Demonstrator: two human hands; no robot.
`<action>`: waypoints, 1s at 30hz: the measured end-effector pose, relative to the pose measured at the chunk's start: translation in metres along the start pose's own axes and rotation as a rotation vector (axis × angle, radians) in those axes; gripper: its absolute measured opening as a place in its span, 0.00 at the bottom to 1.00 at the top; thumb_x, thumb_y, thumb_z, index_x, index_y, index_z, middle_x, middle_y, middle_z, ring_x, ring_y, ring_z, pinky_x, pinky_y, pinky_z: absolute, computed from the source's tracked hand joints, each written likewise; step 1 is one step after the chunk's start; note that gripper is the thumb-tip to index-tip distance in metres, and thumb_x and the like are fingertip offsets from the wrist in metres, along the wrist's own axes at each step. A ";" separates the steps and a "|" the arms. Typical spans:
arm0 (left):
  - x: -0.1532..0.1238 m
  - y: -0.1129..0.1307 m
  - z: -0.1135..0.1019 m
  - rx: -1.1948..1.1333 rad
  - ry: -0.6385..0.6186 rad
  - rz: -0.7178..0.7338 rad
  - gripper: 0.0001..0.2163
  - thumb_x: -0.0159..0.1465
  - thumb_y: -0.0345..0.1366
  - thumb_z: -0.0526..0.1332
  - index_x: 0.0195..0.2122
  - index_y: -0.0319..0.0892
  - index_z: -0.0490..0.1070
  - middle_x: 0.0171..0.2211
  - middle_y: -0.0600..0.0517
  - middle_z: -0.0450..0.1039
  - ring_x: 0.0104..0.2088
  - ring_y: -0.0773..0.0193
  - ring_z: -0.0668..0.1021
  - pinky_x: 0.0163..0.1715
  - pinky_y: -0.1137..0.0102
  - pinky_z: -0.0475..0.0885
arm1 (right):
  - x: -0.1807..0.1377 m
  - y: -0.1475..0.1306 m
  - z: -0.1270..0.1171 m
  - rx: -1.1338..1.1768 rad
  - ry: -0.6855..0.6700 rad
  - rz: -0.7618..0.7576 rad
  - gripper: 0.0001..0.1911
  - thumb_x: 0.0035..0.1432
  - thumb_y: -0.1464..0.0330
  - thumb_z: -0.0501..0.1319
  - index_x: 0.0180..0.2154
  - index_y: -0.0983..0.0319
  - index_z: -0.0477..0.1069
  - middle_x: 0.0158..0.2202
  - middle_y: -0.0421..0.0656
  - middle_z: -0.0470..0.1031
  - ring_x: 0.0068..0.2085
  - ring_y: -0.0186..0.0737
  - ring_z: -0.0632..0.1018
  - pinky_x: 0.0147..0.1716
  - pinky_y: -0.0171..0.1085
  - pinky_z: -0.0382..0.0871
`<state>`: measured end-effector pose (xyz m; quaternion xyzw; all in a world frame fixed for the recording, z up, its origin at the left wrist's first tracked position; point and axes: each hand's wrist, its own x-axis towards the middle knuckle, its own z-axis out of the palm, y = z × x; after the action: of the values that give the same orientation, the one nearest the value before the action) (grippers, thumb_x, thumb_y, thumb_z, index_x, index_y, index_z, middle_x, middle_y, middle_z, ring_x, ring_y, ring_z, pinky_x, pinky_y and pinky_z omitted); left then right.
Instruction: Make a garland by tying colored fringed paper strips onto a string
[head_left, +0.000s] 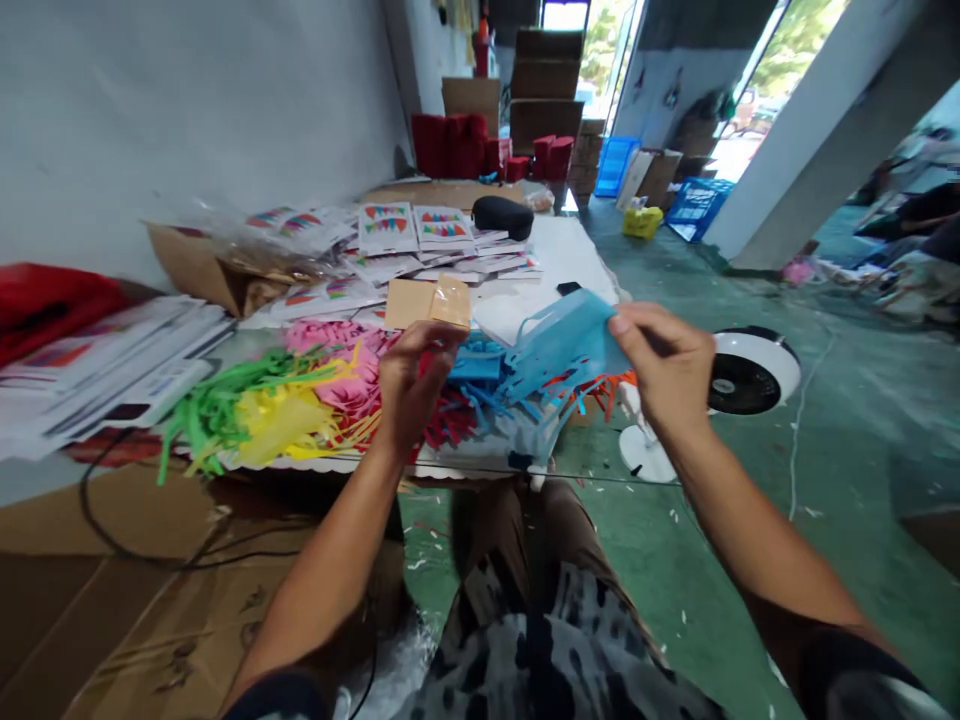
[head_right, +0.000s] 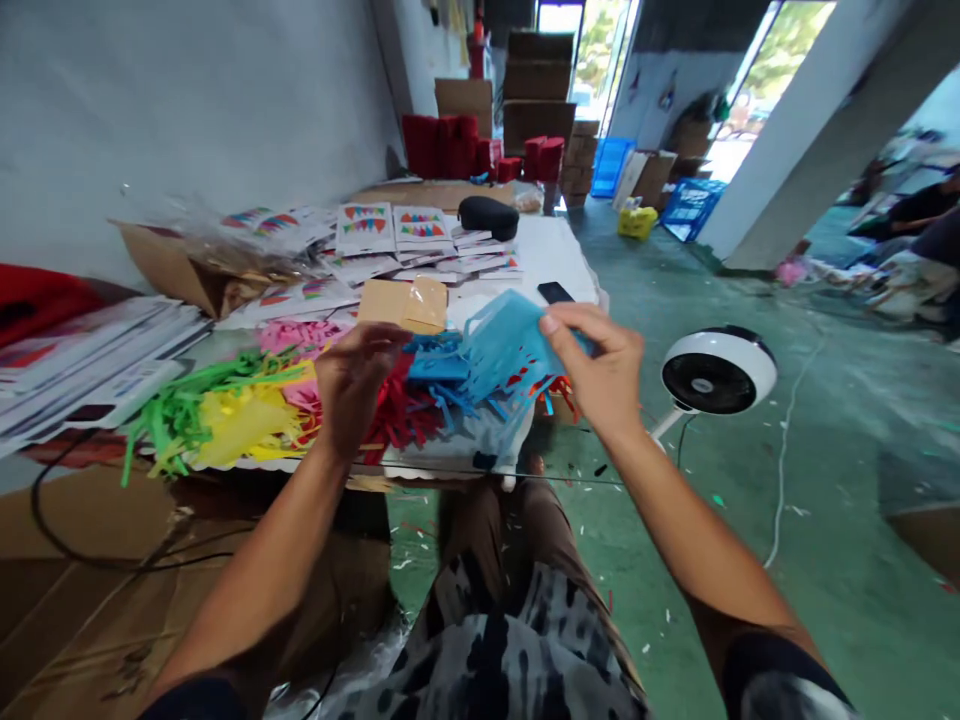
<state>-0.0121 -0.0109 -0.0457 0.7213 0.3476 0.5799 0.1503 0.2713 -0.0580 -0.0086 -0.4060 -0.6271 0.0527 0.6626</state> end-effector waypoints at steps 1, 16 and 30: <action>0.000 0.024 0.005 -0.030 -0.019 0.062 0.09 0.68 0.33 0.62 0.47 0.45 0.80 0.43 0.51 0.81 0.42 0.63 0.81 0.44 0.66 0.76 | -0.013 -0.002 -0.001 0.012 -0.004 0.009 0.05 0.64 0.62 0.69 0.37 0.54 0.82 0.39 0.39 0.84 0.43 0.41 0.83 0.49 0.46 0.77; -0.024 0.113 0.036 -0.574 -0.928 -0.257 0.07 0.66 0.41 0.67 0.37 0.43 0.75 0.35 0.51 0.74 0.36 0.65 0.75 0.38 0.68 0.74 | -0.070 -0.029 -0.063 0.132 -0.643 0.221 0.39 0.64 0.41 0.59 0.69 0.49 0.64 0.70 0.44 0.66 0.71 0.59 0.64 0.71 0.57 0.57; -0.098 0.048 0.051 -1.296 -1.055 -1.109 0.28 0.48 0.46 0.75 0.48 0.39 0.79 0.36 0.47 0.82 0.37 0.55 0.83 0.40 0.66 0.76 | -0.079 -0.017 -0.079 0.218 -0.847 0.542 0.14 0.60 0.56 0.70 0.33 0.58 0.75 0.31 0.40 0.74 0.31 0.37 0.74 0.29 0.33 0.69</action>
<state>0.0436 -0.1016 -0.1019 0.4012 0.1405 0.1114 0.8983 0.3163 -0.1523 -0.0513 -0.4259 -0.7035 0.4474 0.3515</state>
